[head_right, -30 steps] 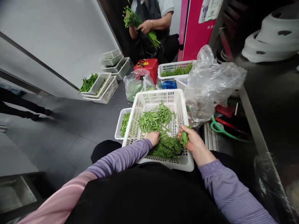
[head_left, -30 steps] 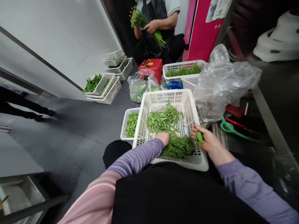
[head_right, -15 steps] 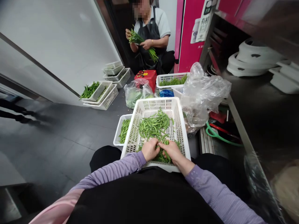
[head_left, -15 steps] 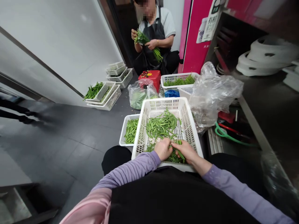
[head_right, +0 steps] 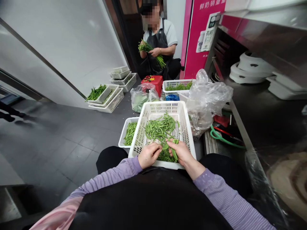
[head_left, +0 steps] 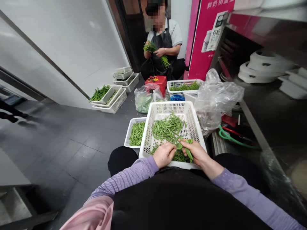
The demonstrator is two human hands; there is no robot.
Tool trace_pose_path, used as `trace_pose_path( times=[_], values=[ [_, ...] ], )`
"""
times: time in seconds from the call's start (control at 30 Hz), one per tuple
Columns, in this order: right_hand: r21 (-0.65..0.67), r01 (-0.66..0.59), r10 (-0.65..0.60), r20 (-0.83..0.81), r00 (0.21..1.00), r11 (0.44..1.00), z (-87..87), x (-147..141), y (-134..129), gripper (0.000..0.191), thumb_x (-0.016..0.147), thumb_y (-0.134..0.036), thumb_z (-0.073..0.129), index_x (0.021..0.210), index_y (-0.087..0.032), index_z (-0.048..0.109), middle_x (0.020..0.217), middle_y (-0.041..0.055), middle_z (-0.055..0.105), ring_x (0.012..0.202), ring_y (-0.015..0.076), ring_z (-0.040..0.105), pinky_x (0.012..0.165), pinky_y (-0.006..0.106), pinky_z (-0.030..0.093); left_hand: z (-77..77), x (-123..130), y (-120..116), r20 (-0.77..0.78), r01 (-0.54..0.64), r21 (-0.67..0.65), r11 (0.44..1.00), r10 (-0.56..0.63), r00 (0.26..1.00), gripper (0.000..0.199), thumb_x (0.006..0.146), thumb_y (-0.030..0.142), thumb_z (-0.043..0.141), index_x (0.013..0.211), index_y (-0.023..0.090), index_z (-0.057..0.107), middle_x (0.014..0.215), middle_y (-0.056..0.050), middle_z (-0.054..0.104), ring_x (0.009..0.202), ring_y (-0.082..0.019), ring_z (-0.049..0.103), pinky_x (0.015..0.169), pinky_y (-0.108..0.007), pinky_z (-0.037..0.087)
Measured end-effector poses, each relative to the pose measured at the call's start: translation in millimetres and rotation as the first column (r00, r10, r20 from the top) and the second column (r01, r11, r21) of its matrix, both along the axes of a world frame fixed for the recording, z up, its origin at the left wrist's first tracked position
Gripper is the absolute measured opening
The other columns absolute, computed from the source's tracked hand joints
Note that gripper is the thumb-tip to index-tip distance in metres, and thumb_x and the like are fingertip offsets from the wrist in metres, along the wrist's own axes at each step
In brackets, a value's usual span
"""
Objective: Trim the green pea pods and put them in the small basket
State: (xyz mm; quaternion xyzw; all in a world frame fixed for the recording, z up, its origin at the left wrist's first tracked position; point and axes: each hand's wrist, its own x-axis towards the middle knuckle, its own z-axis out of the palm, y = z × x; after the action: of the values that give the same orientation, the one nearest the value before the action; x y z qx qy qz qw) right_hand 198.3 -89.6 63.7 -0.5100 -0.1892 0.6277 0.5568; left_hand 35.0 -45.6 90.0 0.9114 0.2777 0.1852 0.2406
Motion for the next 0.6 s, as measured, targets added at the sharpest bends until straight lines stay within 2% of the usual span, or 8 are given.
trace_pose_path(
  times=[0.1, 0.17, 0.23, 0.3, 0.37, 0.43, 0.5, 0.6],
  values=[
    [0.006, -0.050, 0.049, 0.036, 0.998, 0.999, 5.2, -6.5, -4.8, 0.033, 0.061, -0.030, 0.068, 0.088, -0.014, 0.059, 0.044, -0.0049, 0.048, 0.038, 0.0075, 0.042, 0.035, 0.018, 0.034, 2.5, 2.1, -12.5, -0.021, -0.018, 0.078, 0.997, 0.020, 1.000, 0.018, 0.080, 0.021, 0.036, 0.078, 0.014, 0.053, 0.073, -0.004, 0.055, 0.067, -0.011, 0.051, 0.064, -0.021, 0.042],
    [0.024, -0.197, 0.196, 0.039, 0.980, 0.980, 9.6, -7.9, -8.8, 0.032, 0.062, -0.030, 0.067, 0.088, -0.013, 0.060, 0.046, -0.0038, 0.051, 0.037, 0.0074, 0.043, 0.035, 0.018, 0.034, 1.1, 4.6, -19.6, -0.036, -0.037, 0.084, 0.996, 0.040, 0.999, 0.014, 0.077, 0.020, 0.039, 0.072, 0.015, 0.051, 0.067, -0.003, 0.053, 0.061, -0.010, 0.049, 0.060, -0.021, 0.040],
    [0.047, -0.347, 0.346, 0.039, 0.937, 0.937, 13.3, -7.2, -12.4, 0.030, 0.063, -0.029, 0.065, 0.088, -0.012, 0.060, 0.047, -0.0028, 0.052, 0.036, 0.0075, 0.044, 0.034, 0.018, 0.035, -2.6, 6.1, -19.9, -0.055, -0.075, 0.037, 0.996, 0.077, 0.995, 0.012, 0.074, 0.020, 0.041, 0.067, 0.016, 0.050, 0.062, -0.001, 0.051, 0.057, -0.009, 0.047, 0.058, -0.020, 0.039],
    [0.033, -0.407, 0.406, 0.030, 0.913, 0.913, 15.3, -4.7, -14.9, 0.030, 0.063, -0.028, 0.065, 0.088, -0.012, 0.061, 0.049, -0.0027, 0.053, 0.036, 0.0075, 0.044, 0.033, 0.018, 0.035, -8.0, 4.5, -10.0, -0.082, -0.196, -0.025, 0.980, 0.193, 0.978, 0.011, 0.074, 0.019, 0.042, 0.066, 0.016, 0.049, 0.060, 0.000, 0.051, 0.056, -0.008, 0.047, 0.057, -0.019, 0.038],
    [-0.014, -0.406, 0.406, -0.001, 0.914, 0.914, 15.0, -1.1, -16.2, 0.032, 0.062, -0.027, 0.065, 0.090, -0.012, 0.061, 0.053, -0.0024, 0.055, 0.035, 0.0070, 0.044, 0.031, 0.018, 0.035, -13.3, -1.0, 7.4, -0.143, -0.364, -0.062, 0.929, 0.353, 0.925, 0.012, 0.075, 0.019, 0.041, 0.070, 0.016, 0.051, 0.061, 0.001, 0.051, 0.058, -0.009, 0.048, 0.058, -0.019, 0.039],
    [-0.050, -0.410, 0.408, -0.042, 0.912, 0.911, 12.6, 2.8, -16.4, 0.032, 0.062, -0.026, 0.065, 0.090, -0.012, 0.061, 0.060, -0.0009, 0.057, 0.034, 0.0063, 0.044, 0.029, 0.018, 0.033, -16.0, -8.1, 23.5, -0.210, -0.464, -0.052, 0.884, 0.445, 0.871, 0.014, 0.076, 0.016, 0.039, 0.078, 0.014, 0.053, 0.067, -0.001, 0.054, 0.063, -0.010, 0.050, 0.062, -0.021, 0.040],
    [-0.071, -0.417, 0.413, -0.066, 0.908, 0.906, 8.8, 5.8, -16.0, 0.030, 0.062, -0.025, 0.064, 0.089, -0.012, 0.061, 0.063, 0.0002, 0.058, 0.034, 0.0059, 0.045, 0.028, 0.017, 0.031, -14.4, -12.5, 29.6, -0.234, -0.418, 0.008, 0.909, 0.408, 0.883, 0.022, 0.075, 0.012, 0.040, 0.094, 0.013, 0.052, 0.084, -0.004, 0.056, 0.074, -0.011, 0.053, 0.069, -0.022, 0.042],
    [-0.089, -0.419, 0.417, -0.041, 0.908, 0.903, 2.5, 7.7, -14.7, 0.026, 0.062, -0.024, 0.062, 0.085, -0.012, 0.061, 0.064, 0.0006, 0.059, 0.034, 0.0059, 0.045, 0.029, 0.018, 0.032, -6.1, -9.4, 18.6, -0.275, -0.117, 0.143, 0.983, 0.153, 0.949, 0.033, 0.078, 0.016, 0.042, 0.111, 0.017, 0.043, 0.110, -0.007, 0.048, 0.087, -0.013, 0.052, 0.073, -0.022, 0.043]
  ],
)
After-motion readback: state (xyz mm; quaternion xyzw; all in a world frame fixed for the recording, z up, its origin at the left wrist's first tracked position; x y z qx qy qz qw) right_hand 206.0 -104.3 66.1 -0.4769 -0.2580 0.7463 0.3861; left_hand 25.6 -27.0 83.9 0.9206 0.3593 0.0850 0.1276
